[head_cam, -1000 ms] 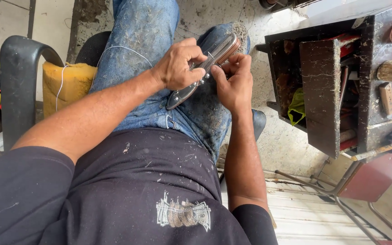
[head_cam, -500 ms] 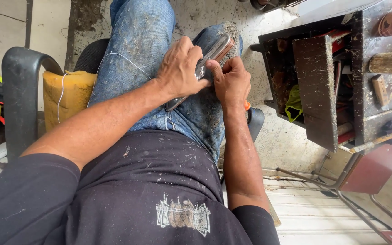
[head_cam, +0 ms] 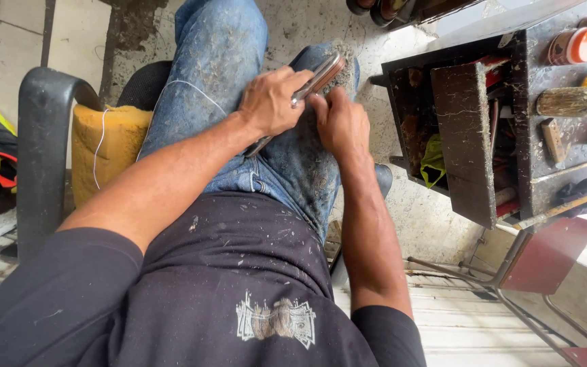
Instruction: Hand-stitching a shoe sole using a needle and thread at a repair station.
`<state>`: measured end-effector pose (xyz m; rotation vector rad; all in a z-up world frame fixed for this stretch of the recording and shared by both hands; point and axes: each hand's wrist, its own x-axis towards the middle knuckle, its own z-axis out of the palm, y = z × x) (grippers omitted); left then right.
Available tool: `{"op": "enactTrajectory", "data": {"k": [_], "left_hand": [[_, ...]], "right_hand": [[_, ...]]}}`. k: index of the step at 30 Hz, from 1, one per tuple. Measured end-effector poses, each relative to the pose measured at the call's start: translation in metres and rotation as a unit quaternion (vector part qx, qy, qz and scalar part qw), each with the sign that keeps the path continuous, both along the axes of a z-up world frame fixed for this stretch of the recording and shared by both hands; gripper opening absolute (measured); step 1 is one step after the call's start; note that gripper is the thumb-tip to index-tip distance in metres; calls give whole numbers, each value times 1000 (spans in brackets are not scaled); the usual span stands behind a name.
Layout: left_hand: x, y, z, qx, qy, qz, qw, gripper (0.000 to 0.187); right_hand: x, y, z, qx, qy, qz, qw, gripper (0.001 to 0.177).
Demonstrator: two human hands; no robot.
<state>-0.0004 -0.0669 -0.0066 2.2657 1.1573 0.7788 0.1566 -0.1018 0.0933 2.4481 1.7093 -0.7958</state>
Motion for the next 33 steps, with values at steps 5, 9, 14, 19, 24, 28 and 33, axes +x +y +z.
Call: {"op": "enactTrajectory", "data": {"k": [5,9,14,19,24,28,33], "left_hand": [[-7,6,-22,20,-10,-32,999,50],[-10,23,-32,-92,-77,35,992,11],[-5,27,-24,-197,-12,46,979,18],[-7,30,14,-218,-34,70,973,18],[-2,26,63,-291,-52,42,954,13],[0,18,78,-408,5,-2,913,18],[-15,25,64,-354,-45,-55,932,19]], "right_hand": [[15,-22,1,-98,491,-190,845,11],[31,-66,23,-130,379,-62,914,21],[63,-110,100,-191,30,-12,981,37],[132,-152,145,-40,-23,-116,992,38],[99,-149,96,183,298,-85,933,36],[25,-86,52,193,230,-53,952,53],[-7,-44,28,108,241,-93,960,49]]}}
